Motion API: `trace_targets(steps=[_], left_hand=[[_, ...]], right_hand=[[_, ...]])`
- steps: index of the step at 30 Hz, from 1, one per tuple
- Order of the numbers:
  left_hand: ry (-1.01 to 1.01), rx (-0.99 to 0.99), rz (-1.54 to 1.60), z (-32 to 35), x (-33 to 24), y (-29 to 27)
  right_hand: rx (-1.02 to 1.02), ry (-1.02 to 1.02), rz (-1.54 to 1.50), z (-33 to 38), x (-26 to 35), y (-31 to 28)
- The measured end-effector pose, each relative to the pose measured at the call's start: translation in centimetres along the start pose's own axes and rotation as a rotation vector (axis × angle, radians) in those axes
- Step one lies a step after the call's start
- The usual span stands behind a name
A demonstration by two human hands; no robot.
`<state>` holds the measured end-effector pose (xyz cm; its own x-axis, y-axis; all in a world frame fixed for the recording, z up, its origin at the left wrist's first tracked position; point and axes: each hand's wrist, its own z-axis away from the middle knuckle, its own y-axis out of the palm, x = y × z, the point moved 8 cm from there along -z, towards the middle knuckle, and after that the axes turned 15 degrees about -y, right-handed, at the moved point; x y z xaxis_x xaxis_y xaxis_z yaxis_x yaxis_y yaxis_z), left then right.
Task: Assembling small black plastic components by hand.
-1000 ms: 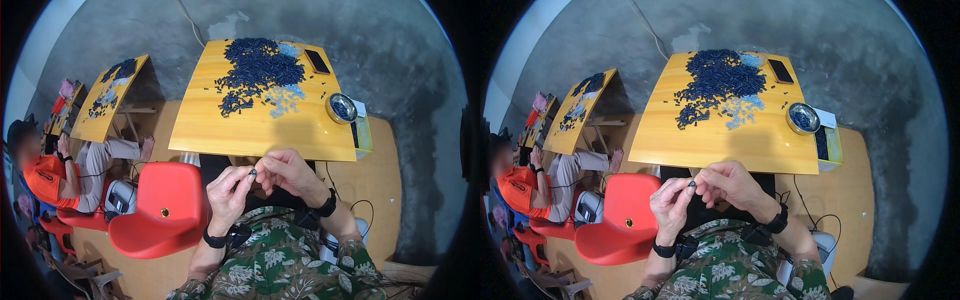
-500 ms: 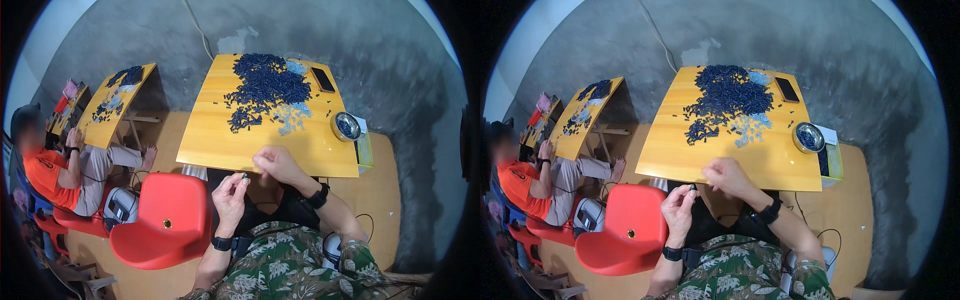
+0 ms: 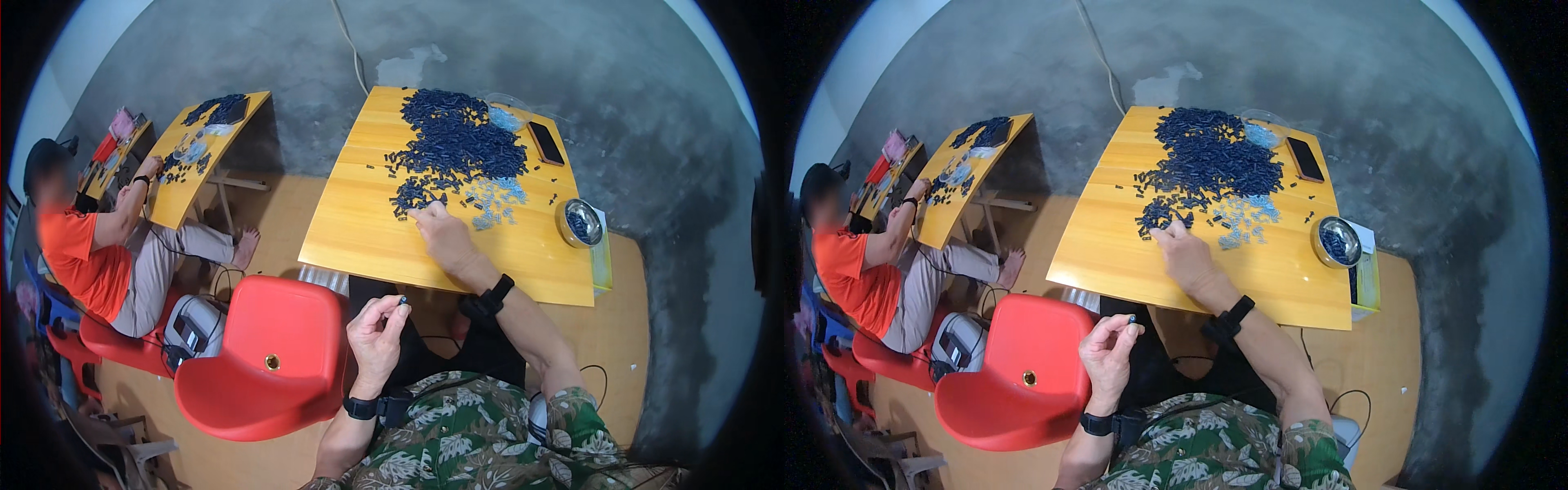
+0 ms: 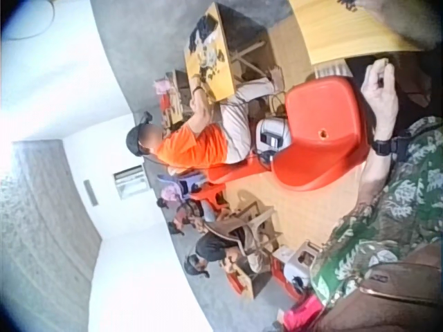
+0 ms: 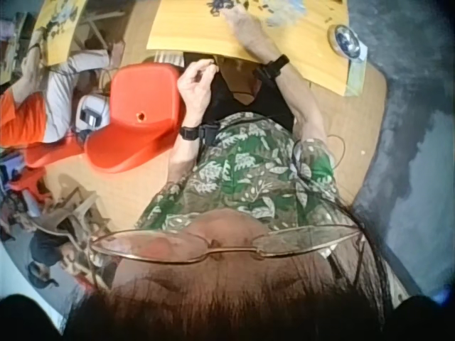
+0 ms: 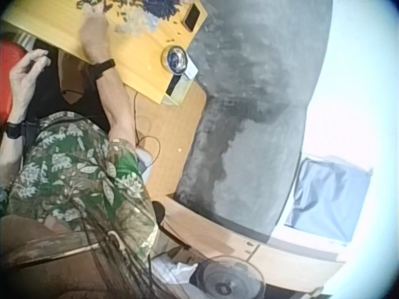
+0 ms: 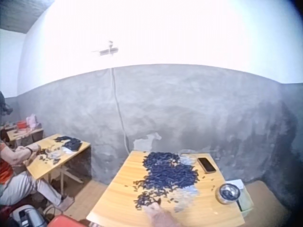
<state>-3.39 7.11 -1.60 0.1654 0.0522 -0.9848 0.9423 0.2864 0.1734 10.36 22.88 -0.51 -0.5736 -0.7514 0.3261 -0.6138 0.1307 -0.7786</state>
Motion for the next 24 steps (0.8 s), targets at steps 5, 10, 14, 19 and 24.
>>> trace_targets(steps=[5,10,14,19,24], left_hand=[[0.018,0.036,-0.088,0.1,-0.3,0.1],[0.012,-0.004,-0.038,0.2,-0.6,0.0],[0.019,-0.007,-0.055,0.3,-0.7,0.1],[0.018,0.02,-0.116,0.1,-0.7,0.6],[0.101,0.15,-0.093,0.8,-2.9,2.4]], right_hand=[[0.127,-0.04,0.11,-1.0,1.1,1.3],[0.184,-0.059,0.13,-1.0,0.9,1.9],[0.152,-0.109,0.112,0.4,0.5,1.8],[0.086,-0.046,0.04,2.0,0.6,-0.5],[-0.042,0.448,-0.915,7.0,3.1,-4.5]])
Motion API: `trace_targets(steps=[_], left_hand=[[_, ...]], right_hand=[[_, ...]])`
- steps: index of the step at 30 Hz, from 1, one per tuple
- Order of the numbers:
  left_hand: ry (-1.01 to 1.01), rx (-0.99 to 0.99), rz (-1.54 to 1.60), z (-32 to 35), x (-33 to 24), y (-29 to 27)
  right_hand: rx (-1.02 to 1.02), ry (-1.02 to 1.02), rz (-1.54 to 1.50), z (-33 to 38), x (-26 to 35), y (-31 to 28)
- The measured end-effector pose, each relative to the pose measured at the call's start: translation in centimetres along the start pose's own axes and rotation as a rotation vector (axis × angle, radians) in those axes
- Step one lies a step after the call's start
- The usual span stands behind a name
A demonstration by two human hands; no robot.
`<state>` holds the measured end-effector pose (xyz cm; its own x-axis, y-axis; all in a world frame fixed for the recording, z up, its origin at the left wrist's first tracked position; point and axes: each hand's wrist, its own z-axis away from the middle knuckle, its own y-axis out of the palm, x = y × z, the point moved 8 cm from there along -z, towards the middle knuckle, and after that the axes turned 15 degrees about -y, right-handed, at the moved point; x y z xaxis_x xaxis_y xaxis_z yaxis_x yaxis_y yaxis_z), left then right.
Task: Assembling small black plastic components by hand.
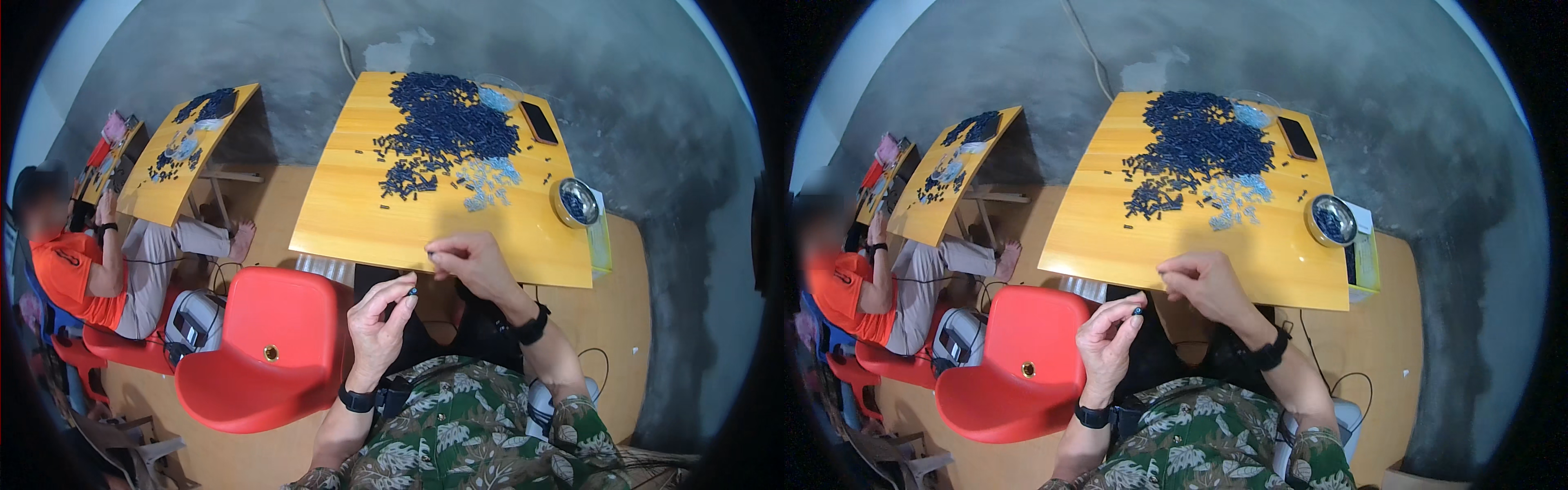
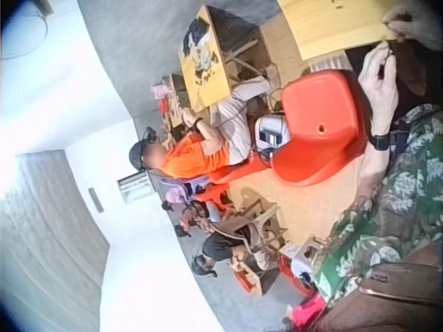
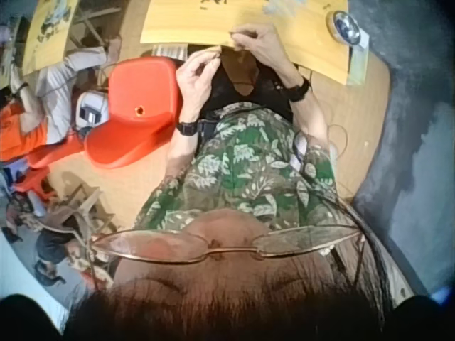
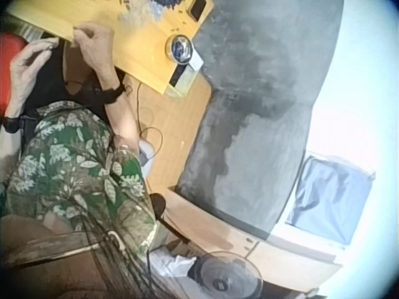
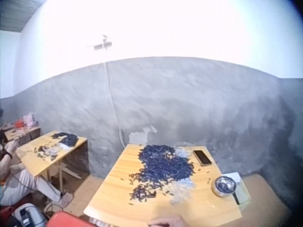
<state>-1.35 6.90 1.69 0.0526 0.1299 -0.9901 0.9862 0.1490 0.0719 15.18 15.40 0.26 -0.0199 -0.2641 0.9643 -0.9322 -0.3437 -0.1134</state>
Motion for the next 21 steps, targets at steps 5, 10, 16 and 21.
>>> trace_targets(steps=[5,10,16,21], left_hand=[[0.028,0.153,-0.02,0.9,-2.0,2.6],[0.055,0.227,0.014,1.7,-2.8,4.1],[0.113,0.229,0.006,2.1,-3.6,4.6],[0.108,0.208,-0.046,2.0,-3.8,4.7]], right_hand=[[-0.055,-0.014,-0.273,4.4,3.7,-0.2],[-0.149,-0.103,-0.359,6.3,4.7,-0.8],[-0.275,-0.189,-0.467,6.9,4.9,-1.1],[-0.24,-0.22,-0.445,7.2,5.2,-1.3]])
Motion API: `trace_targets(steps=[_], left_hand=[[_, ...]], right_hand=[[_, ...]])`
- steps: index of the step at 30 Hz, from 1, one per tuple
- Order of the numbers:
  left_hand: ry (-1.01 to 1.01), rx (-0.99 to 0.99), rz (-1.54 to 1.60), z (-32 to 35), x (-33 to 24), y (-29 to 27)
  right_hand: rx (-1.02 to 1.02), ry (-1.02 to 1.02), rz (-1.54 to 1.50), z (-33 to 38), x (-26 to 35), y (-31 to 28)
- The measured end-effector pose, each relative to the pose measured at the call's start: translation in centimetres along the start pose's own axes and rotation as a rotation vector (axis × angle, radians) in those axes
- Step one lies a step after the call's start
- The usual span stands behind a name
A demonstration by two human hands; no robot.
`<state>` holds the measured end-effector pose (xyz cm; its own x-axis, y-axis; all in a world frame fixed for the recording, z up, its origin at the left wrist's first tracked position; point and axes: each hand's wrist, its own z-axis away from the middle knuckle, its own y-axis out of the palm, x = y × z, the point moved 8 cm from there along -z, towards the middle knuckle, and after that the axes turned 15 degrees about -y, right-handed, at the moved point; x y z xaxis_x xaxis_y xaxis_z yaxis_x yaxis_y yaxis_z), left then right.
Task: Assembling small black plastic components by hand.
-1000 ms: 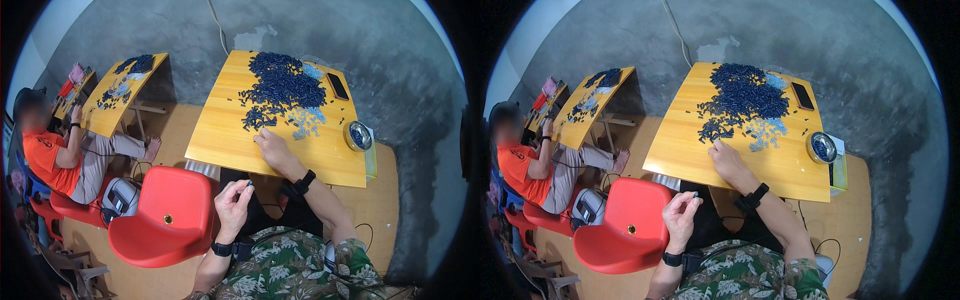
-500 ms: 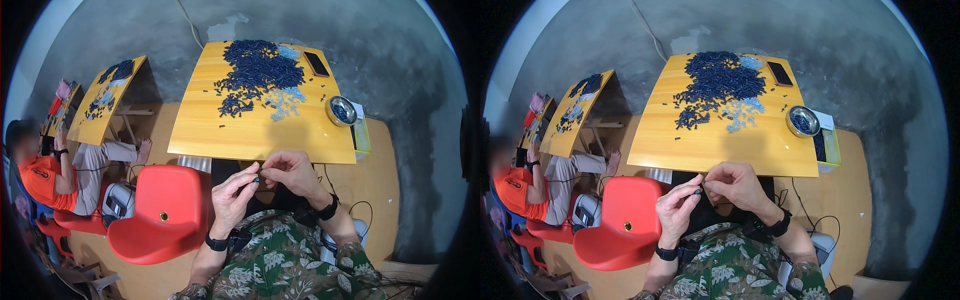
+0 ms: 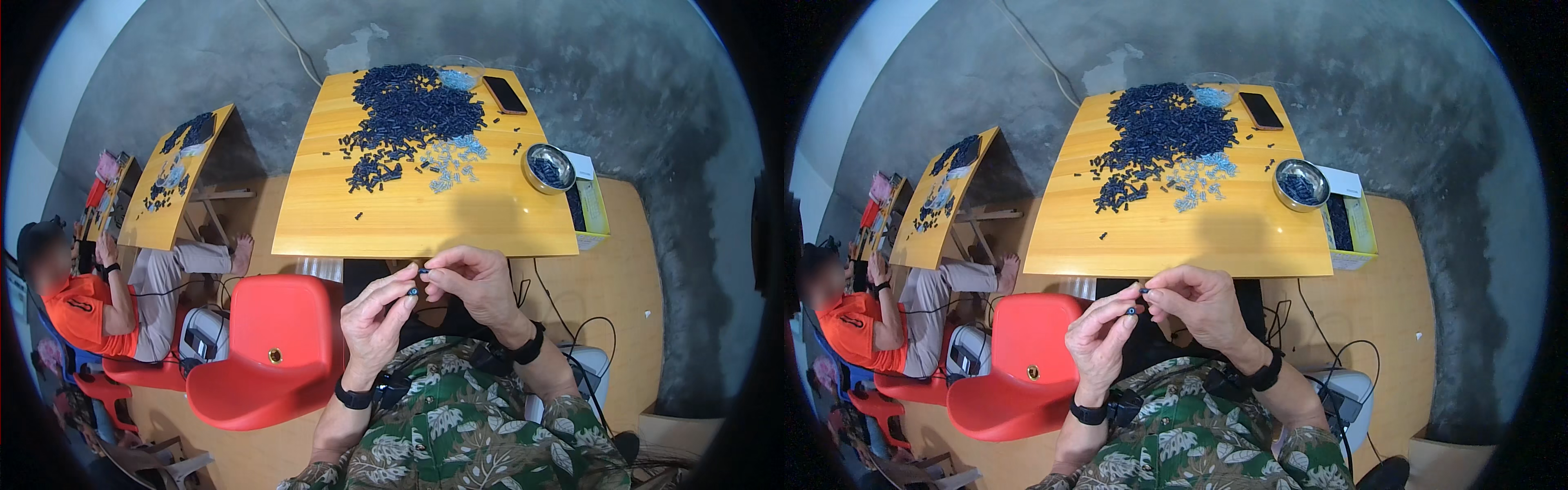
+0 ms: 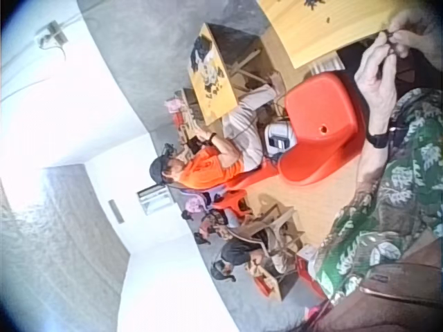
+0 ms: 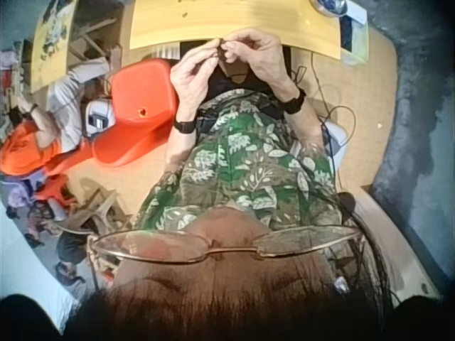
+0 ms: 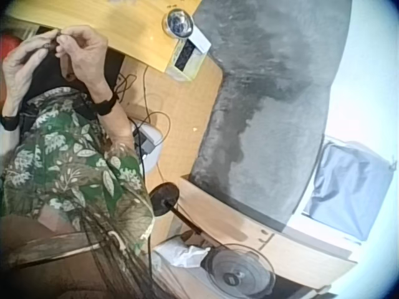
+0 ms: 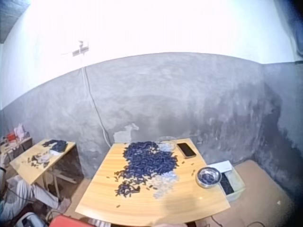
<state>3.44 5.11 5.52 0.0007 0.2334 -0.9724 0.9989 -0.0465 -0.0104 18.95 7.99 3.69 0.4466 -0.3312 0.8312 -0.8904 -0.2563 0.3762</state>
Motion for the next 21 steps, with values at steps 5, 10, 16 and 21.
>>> trace_targets(steps=[5,10,16,21], left_hand=[[-0.12,-0.054,-0.014,-0.1,1.2,-0.5],[-0.109,-0.087,-0.073,-0.3,1.2,-0.6],[-0.067,-0.1,-0.17,-0.3,0.7,-0.5],[-0.065,-0.096,-0.238,-0.4,0.3,-0.4]], right_hand=[[0.002,0.02,0.031,0.1,0.7,0.1],[0.051,0.066,0.075,-0.1,0.8,0.7],[0.076,0.096,0.056,0.0,0.6,0.8],[0.095,0.112,0.095,0.0,0.6,1.0]])
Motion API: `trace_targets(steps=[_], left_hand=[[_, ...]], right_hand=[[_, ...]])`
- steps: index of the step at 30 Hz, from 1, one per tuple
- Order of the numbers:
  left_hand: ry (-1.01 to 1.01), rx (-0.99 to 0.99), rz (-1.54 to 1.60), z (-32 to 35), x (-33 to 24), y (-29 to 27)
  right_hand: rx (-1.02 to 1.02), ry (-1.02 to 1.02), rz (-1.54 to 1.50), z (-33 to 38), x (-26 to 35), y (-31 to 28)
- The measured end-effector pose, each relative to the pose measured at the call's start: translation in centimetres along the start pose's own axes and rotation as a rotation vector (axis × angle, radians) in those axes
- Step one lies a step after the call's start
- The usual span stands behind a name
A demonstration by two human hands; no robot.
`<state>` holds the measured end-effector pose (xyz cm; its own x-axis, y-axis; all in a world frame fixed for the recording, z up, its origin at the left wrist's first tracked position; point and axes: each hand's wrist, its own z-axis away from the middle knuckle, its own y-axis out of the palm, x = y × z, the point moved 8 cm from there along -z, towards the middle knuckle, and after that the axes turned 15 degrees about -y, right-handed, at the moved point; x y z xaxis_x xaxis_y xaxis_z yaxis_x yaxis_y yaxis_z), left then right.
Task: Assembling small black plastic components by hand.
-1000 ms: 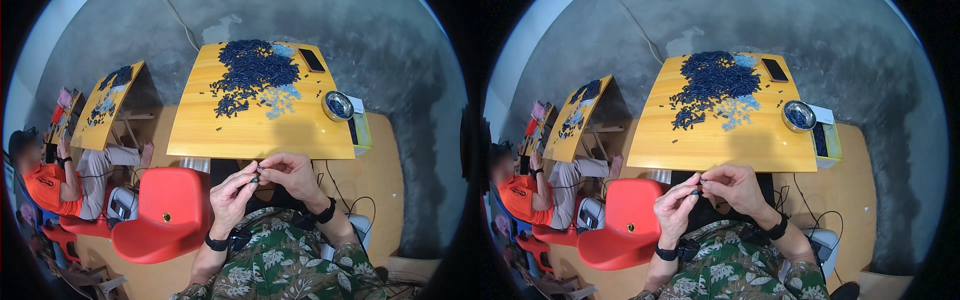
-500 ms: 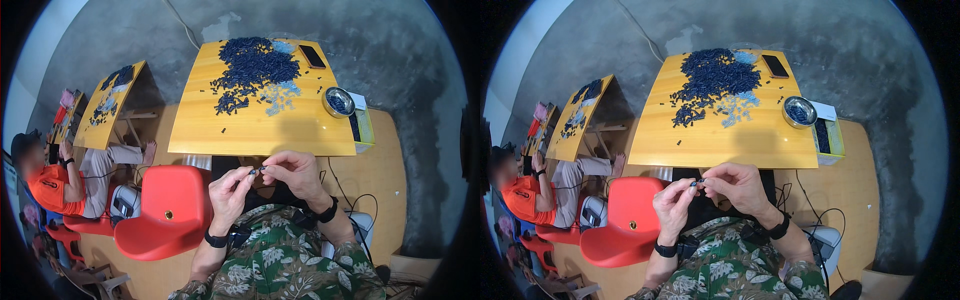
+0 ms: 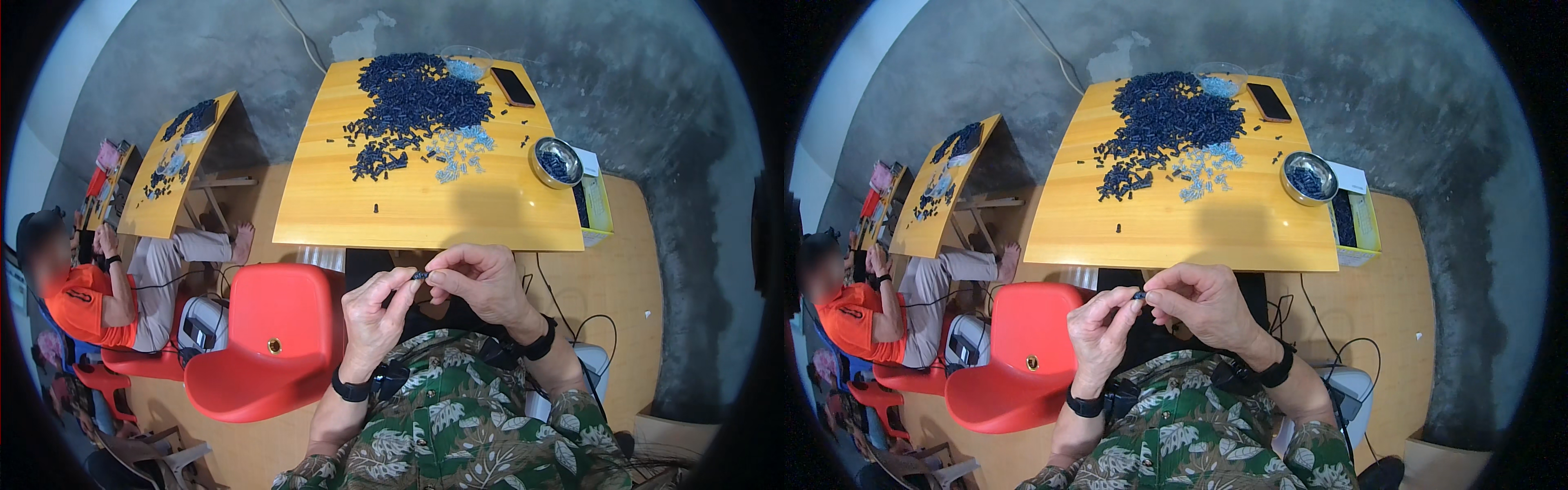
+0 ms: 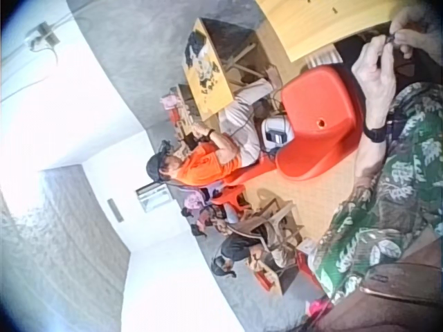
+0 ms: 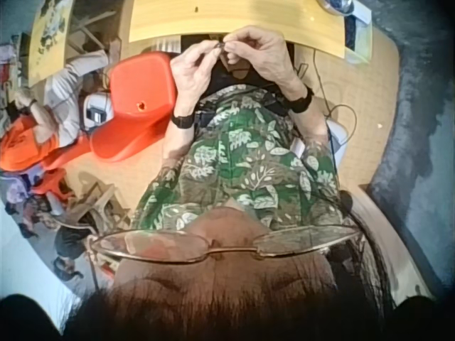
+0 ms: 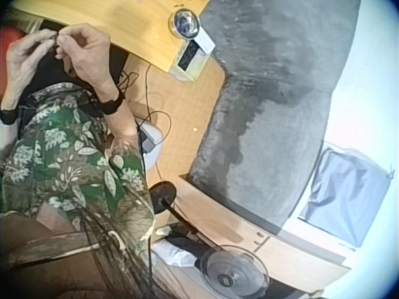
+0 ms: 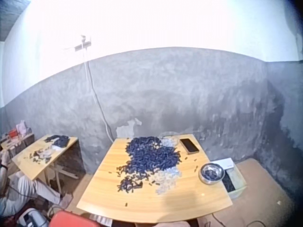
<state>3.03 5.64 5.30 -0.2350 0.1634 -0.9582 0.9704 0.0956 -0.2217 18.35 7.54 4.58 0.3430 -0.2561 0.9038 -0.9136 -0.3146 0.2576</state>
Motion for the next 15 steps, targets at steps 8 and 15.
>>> trace_targets(steps=[8,15], left_hand=[[-0.044,-0.002,-0.103,-0.1,-0.7,-0.1],[0.032,-0.016,-0.055,-0.1,-1.1,-0.2]], right_hand=[[0.04,-0.006,0.166,-0.1,0.6,-0.1],[-0.015,-0.013,0.044,-0.1,0.3,-0.3]])
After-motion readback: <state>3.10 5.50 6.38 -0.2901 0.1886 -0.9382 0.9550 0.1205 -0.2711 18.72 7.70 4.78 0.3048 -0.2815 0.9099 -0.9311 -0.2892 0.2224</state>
